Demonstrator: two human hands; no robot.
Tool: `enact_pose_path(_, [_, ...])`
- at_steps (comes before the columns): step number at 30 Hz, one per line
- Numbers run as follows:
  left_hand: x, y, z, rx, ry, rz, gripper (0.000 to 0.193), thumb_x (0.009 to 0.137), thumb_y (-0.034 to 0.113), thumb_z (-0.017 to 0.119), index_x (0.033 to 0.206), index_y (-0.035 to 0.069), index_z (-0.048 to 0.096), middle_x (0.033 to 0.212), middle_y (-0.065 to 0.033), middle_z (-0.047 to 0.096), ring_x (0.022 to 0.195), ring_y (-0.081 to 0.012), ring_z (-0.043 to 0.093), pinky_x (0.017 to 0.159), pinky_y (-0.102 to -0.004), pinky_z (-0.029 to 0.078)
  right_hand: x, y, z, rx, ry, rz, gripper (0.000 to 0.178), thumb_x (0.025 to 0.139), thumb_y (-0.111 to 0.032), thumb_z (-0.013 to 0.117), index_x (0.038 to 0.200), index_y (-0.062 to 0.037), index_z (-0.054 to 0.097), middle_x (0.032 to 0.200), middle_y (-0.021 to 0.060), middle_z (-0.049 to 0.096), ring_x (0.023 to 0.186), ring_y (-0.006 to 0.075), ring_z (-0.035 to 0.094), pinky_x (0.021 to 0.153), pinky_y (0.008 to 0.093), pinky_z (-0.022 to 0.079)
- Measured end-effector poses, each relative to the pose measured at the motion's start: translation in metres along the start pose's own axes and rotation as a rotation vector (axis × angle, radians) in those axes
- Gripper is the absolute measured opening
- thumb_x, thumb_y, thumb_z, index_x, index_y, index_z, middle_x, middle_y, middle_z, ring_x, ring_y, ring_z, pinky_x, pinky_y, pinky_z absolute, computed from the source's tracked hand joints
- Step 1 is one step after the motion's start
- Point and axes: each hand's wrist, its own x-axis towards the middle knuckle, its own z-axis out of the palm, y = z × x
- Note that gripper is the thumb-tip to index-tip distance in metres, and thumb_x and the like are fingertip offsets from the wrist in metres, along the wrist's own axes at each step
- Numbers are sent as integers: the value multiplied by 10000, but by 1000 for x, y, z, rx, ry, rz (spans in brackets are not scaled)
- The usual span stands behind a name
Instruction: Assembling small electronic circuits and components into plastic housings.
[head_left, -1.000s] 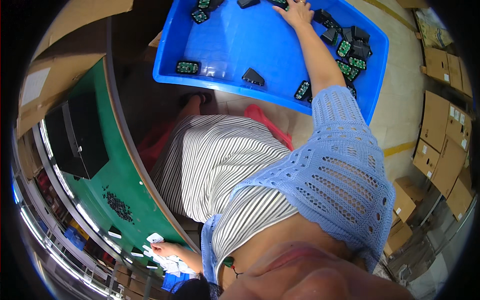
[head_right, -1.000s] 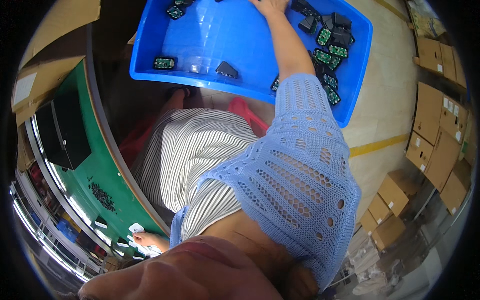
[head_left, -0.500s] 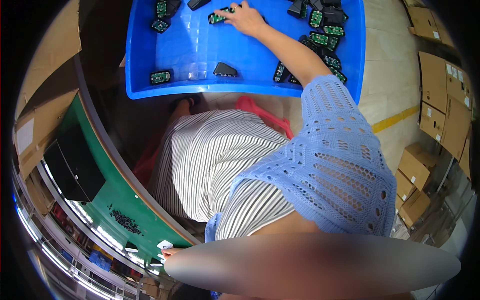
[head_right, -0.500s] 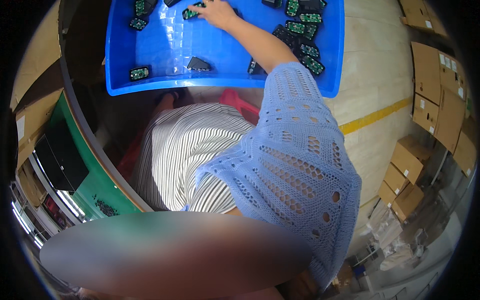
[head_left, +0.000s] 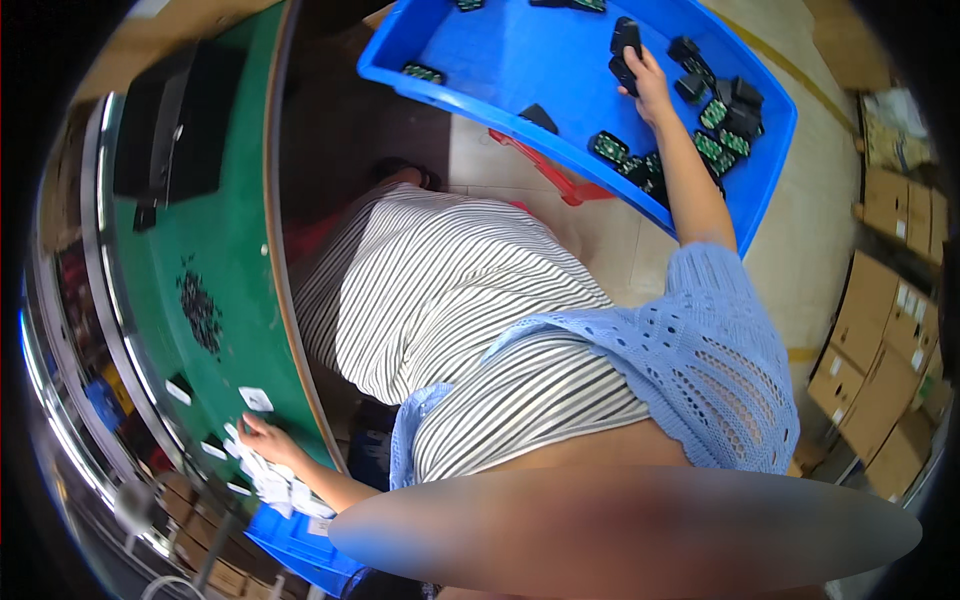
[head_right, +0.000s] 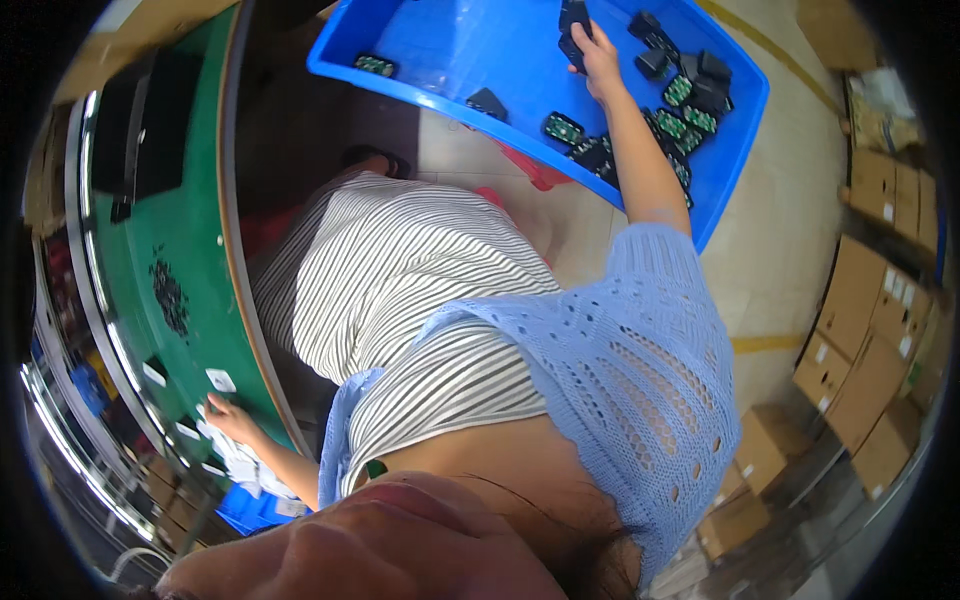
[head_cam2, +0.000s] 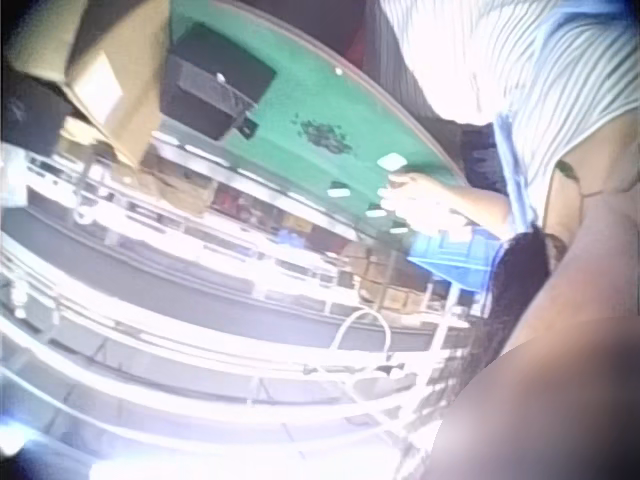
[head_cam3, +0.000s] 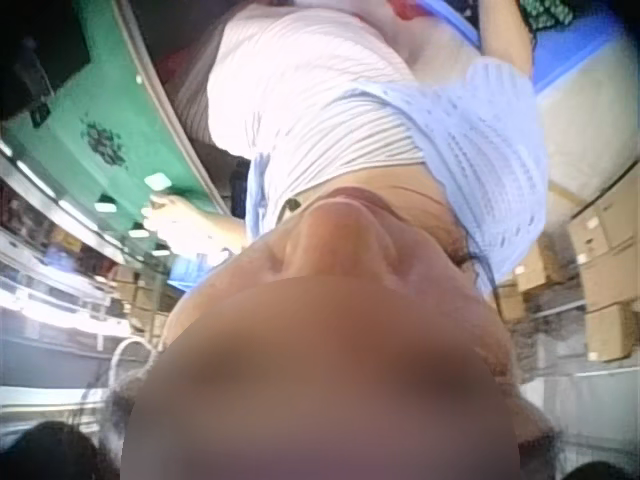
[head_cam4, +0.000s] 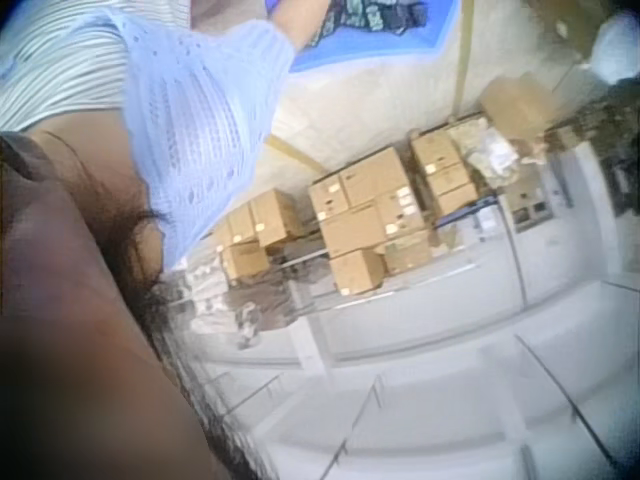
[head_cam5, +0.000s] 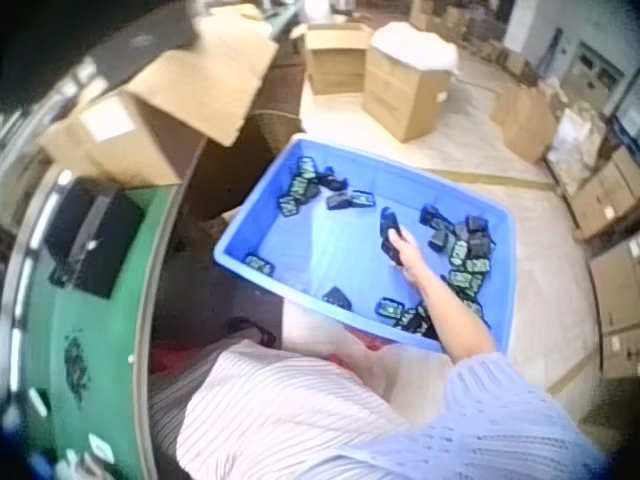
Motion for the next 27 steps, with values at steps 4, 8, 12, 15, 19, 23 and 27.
enact_pose_path(4, [-24, 53, 5, 8, 13, 41, 529, 907, 409, 581, 1240, 2, 521, 1006, -193, 602, 867, -316, 584, 760, -373, 475, -52, -68, 96, 33, -352, -199, 426, 914, -307, 605, 1302, -145, 536, 941, -5, 617, 742, 62, 560, 496, 209, 428])
enact_pose_path(8, [-28, 114, 16, 137, 66, 105, 667, 799, 464, 677, 1271, 27, 502, 1050, -229, 562, 1008, -400, 515, 892, -460, 416, -122, -120, 214, -297, -746, -530, 392, 918, -115, 578, 1307, -116, 532, 1091, 23, 573, 653, 74, 503, 519, 199, 408])
enact_pose_path(12, [-24, 118, 15, 49, 178, 90, 653, 814, 454, 666, 1285, 43, 477, 1054, -187, 559, 989, -362, 519, 847, -438, 440, -165, -160, 324, -449, -1073, -1344, 376, 835, -12, 610, 1203, -92, 614, 1144, 73, 584, 884, 179, 557, 767, 260, 453])
enact_pose_path(15, [-15, 133, 1, -7, 209, 27, 682, 809, 478, 660, 1294, 41, 464, 1051, -179, 559, 982, -356, 522, 813, -442, 458, -197, -187, 383, -739, -1165, -1458, 356, 820, -198, 650, 1175, -219, 638, 1029, 136, 565, 943, 314, 530, 842, 365, 472])
enact_pose_path(19, [3, 149, 0, 59, 216, 12, 705, 800, 501, 655, 1300, 45, 459, 1034, -150, 562, 959, -335, 530, 748, -437, 481, -194, -187, 438, -956, -1277, -1546, 448, 803, -183, 677, 1241, -187, 582, 1070, 137, 550, 983, 325, 511, 866, 372, 459])
enact_pose_path(23, [3, 150, -1, 35, 219, 35, 610, 844, 398, 642, 1315, 59, 454, 1020, -133, 573, 934, -322, 538, 780, -403, 476, -193, -192, 440, -798, -1228, -1449, 659, 724, -37, 713, 1324, -100, 448, 1094, 176, 507, 1059, 305, 503, 928, 352, 426])
enact_pose_path(27, [-5, 145, -3, -51, 253, 79, 551, 837, 240, 657, 1318, 65, 453, 998, -109, 576, 904, -292, 530, 779, -384, 465, -208, -190, 432, -459, -1202, -1036, 529, 749, -29, 704, 1221, -47, 466, 1035, 97, 550, 1010, 189, 533, 893, 309, 430])
